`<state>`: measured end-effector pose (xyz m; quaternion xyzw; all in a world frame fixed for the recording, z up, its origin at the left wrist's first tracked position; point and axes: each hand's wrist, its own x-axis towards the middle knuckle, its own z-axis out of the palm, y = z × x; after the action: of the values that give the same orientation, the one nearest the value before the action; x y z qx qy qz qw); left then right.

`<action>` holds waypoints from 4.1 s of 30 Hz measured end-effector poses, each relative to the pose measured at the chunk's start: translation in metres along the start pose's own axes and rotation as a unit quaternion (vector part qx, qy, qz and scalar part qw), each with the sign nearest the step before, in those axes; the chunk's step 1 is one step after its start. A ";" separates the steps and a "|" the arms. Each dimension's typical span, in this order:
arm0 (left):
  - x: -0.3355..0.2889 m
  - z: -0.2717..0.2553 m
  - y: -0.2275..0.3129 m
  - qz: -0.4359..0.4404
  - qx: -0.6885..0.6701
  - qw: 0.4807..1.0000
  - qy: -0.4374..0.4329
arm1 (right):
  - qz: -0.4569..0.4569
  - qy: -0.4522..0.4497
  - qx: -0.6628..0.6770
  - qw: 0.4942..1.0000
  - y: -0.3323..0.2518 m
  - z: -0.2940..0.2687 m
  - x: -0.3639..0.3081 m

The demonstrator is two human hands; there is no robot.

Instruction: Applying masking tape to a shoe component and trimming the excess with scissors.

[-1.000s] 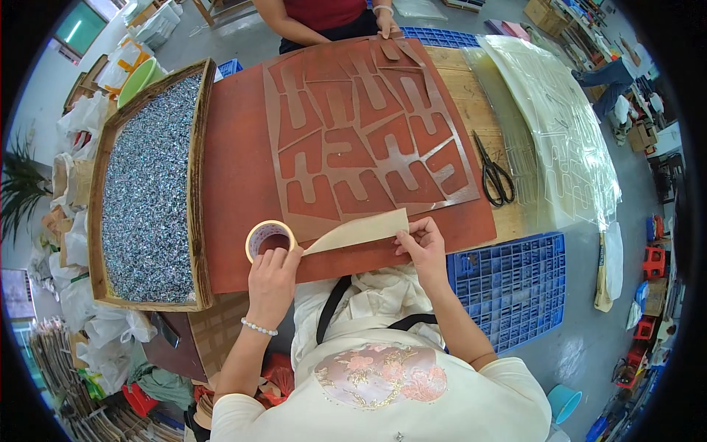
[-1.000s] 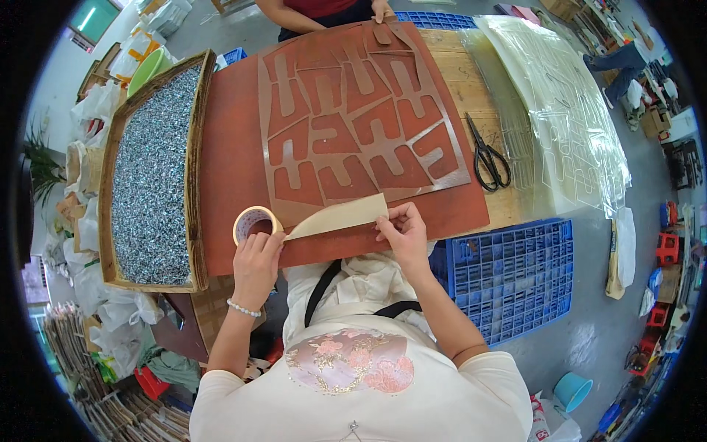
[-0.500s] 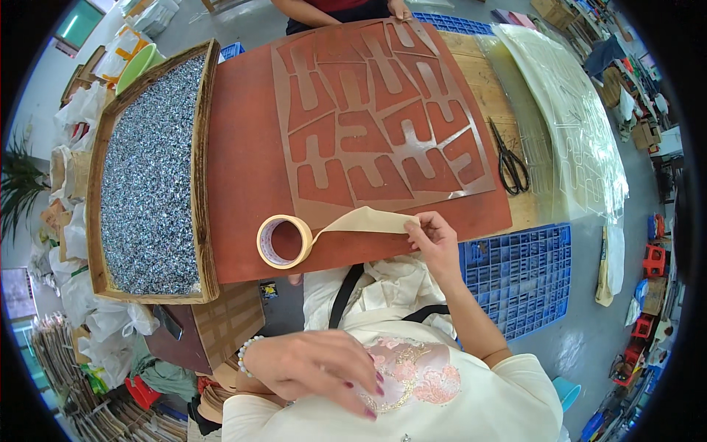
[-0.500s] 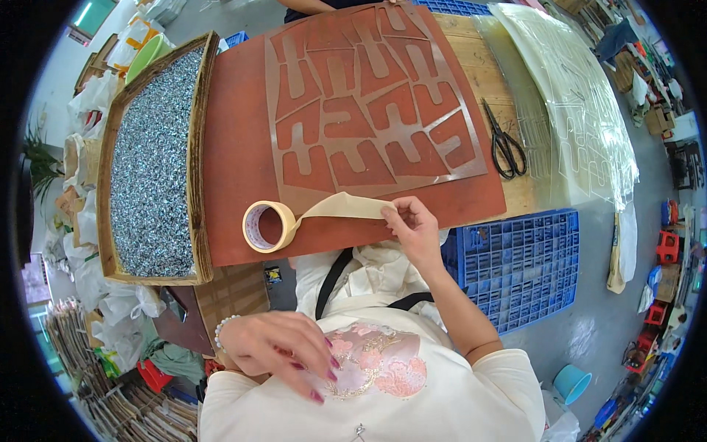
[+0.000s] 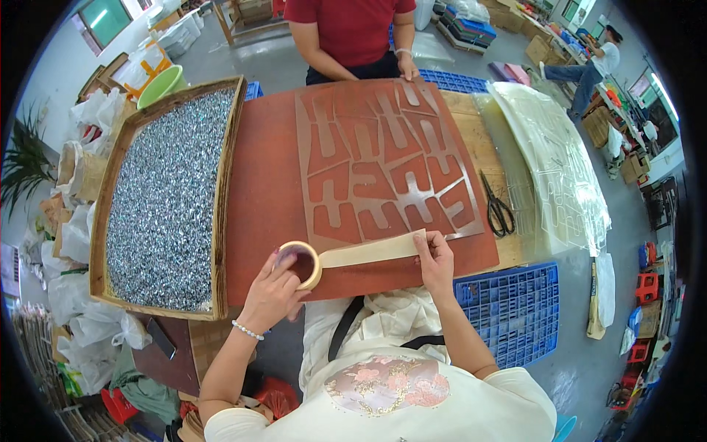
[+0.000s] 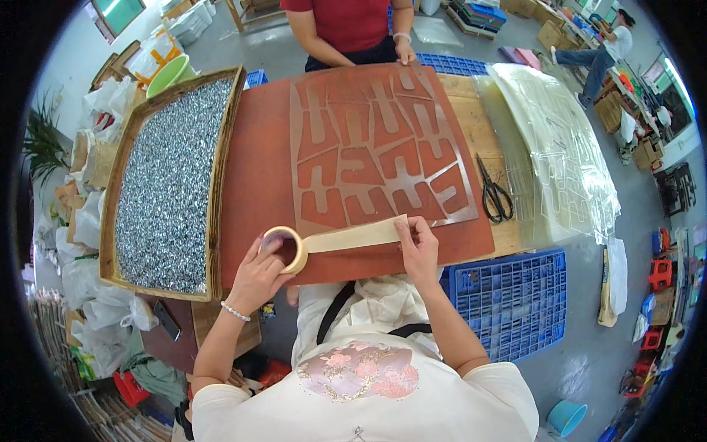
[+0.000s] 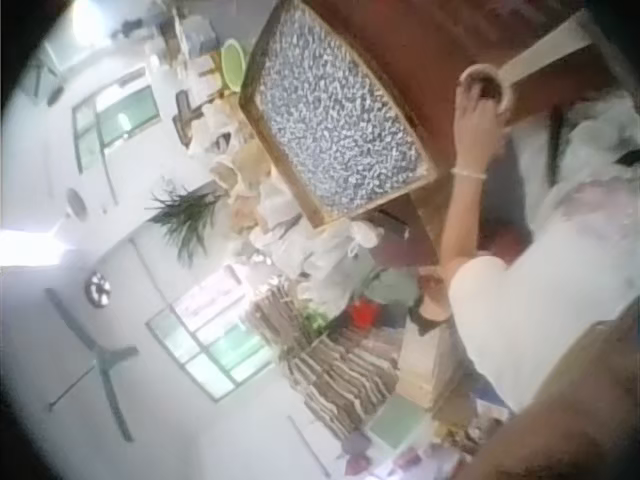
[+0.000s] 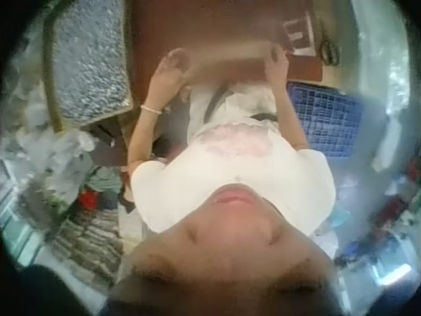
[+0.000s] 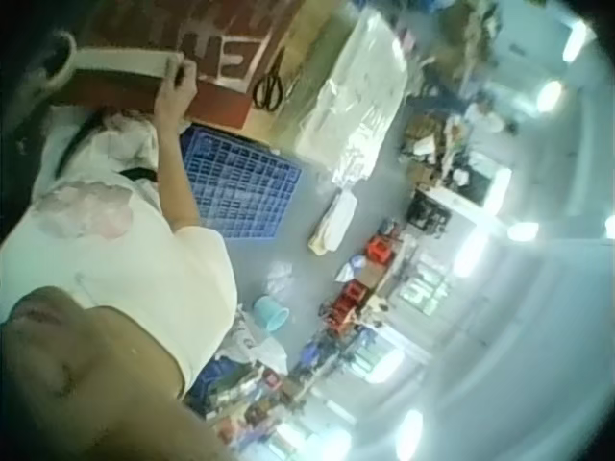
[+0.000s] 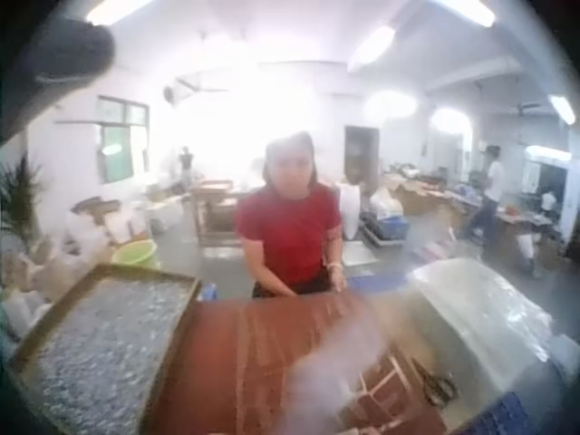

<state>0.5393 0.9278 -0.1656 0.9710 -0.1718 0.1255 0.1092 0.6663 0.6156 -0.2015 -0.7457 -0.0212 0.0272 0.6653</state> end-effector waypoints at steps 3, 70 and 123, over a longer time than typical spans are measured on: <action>0.009 -0.026 0.015 -0.005 -0.096 0.995 -0.006 | -0.072 0.063 -0.043 0.994 -0.015 -0.017 0.007; 0.047 -0.020 0.023 -0.367 -0.231 0.890 -0.139 | 0.018 0.267 -0.177 0.947 0.051 -0.143 0.031; 0.031 -0.042 -0.001 -0.345 -0.206 0.897 -0.182 | 0.017 0.245 -0.190 0.951 0.057 -0.169 0.025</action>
<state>0.5590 0.9300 -0.1175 0.9310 0.1353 -0.1368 0.3103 0.7027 0.4435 -0.2395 -0.8426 0.1499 -0.1496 0.4952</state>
